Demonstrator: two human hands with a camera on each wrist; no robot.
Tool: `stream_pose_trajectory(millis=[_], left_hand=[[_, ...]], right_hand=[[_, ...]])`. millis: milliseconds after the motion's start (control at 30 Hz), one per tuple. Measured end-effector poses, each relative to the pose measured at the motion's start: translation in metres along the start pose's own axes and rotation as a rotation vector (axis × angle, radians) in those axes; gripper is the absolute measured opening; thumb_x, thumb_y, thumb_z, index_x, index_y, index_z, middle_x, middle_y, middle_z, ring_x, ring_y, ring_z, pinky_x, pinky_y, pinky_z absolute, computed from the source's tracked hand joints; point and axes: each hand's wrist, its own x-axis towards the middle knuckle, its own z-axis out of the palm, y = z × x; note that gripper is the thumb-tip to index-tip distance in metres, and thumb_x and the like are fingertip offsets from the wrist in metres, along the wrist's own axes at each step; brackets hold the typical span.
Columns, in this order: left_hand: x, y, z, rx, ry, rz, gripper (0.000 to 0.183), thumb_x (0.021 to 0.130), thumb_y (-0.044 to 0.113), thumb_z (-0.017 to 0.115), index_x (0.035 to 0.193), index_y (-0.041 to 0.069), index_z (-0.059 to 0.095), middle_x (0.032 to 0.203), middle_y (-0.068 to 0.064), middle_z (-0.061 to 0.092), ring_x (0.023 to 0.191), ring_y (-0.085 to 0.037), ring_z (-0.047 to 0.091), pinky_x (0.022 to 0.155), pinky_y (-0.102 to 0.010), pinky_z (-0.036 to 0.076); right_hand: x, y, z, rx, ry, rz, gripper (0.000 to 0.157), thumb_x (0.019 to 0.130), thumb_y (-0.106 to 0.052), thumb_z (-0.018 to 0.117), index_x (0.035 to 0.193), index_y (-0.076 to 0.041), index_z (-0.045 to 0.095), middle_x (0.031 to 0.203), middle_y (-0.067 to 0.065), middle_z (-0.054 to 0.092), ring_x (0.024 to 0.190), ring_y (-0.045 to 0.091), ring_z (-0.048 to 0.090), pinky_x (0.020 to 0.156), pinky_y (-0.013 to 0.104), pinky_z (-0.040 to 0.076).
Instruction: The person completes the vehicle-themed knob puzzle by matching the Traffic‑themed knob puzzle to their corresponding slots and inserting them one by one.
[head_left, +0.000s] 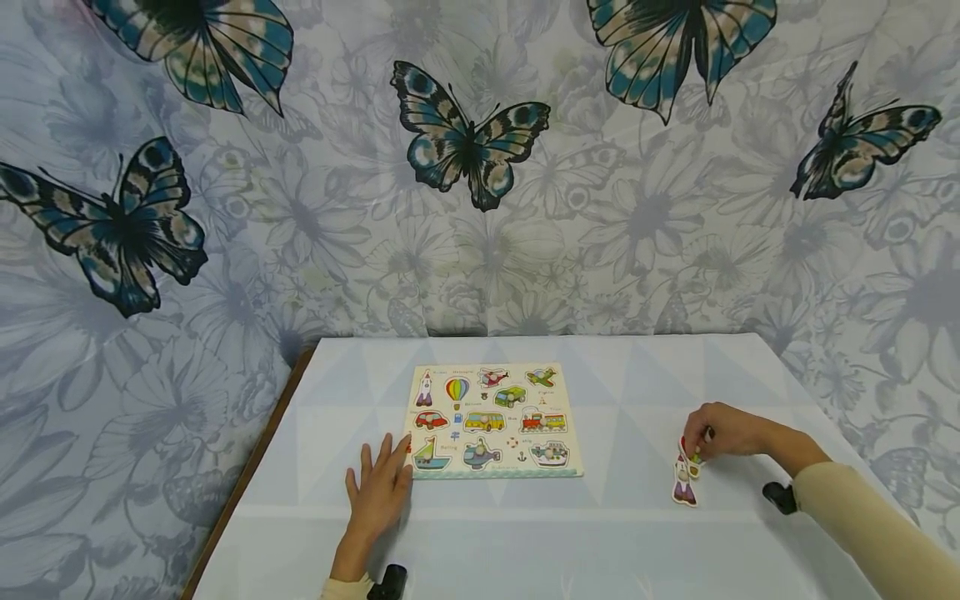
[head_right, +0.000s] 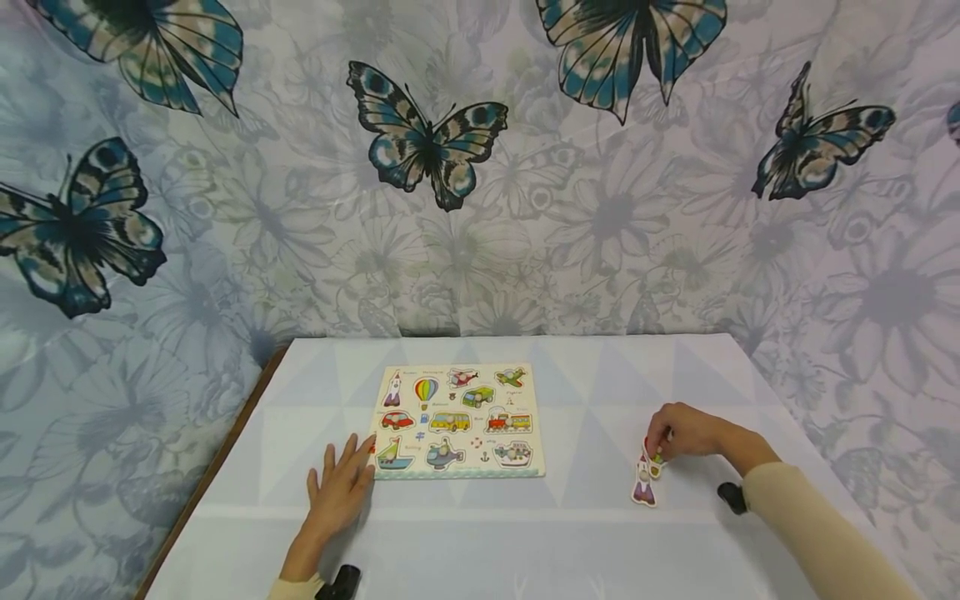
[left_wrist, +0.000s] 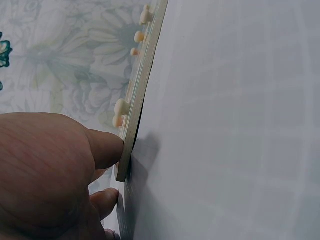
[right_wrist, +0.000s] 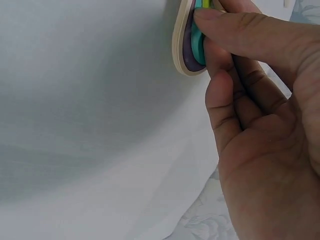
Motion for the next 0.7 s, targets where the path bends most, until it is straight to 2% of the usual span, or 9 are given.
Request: stream_pose_trajectory(millis=[300, 700], left_hand=[[-0.002, 0.001, -0.001, -0.007, 0.010, -0.005, 0.048, 0.102, 0.019, 0.051, 0.150, 0.013, 0.047, 0.161, -0.026, 0.027, 0.149, -0.058, 0.002, 0.109, -0.077, -0.005], [-0.004, -0.001, 0.002, -0.021, 0.008, -0.012, 0.049, 0.102, 0.019, 0.051, 0.151, 0.014, 0.046, 0.162, -0.025, 0.026, 0.150, -0.056, 0.000, 0.109, -0.075, -0.007]], right_hand=[[0.024, -0.017, -0.008, -0.015, -0.011, -0.040, 0.016, 0.083, 0.003, 0.074, 0.086, -0.012, 0.076, 0.088, 0.004, 0.071, 0.075, 0.009, 0.062, 0.063, 0.024, 0.051], [0.073, -0.047, -0.003, -0.019, -0.051, -0.024, 0.016, 0.085, 0.003, 0.073, 0.085, -0.012, 0.077, 0.092, 0.004, 0.071, 0.079, 0.014, 0.062, 0.068, 0.026, 0.052]])
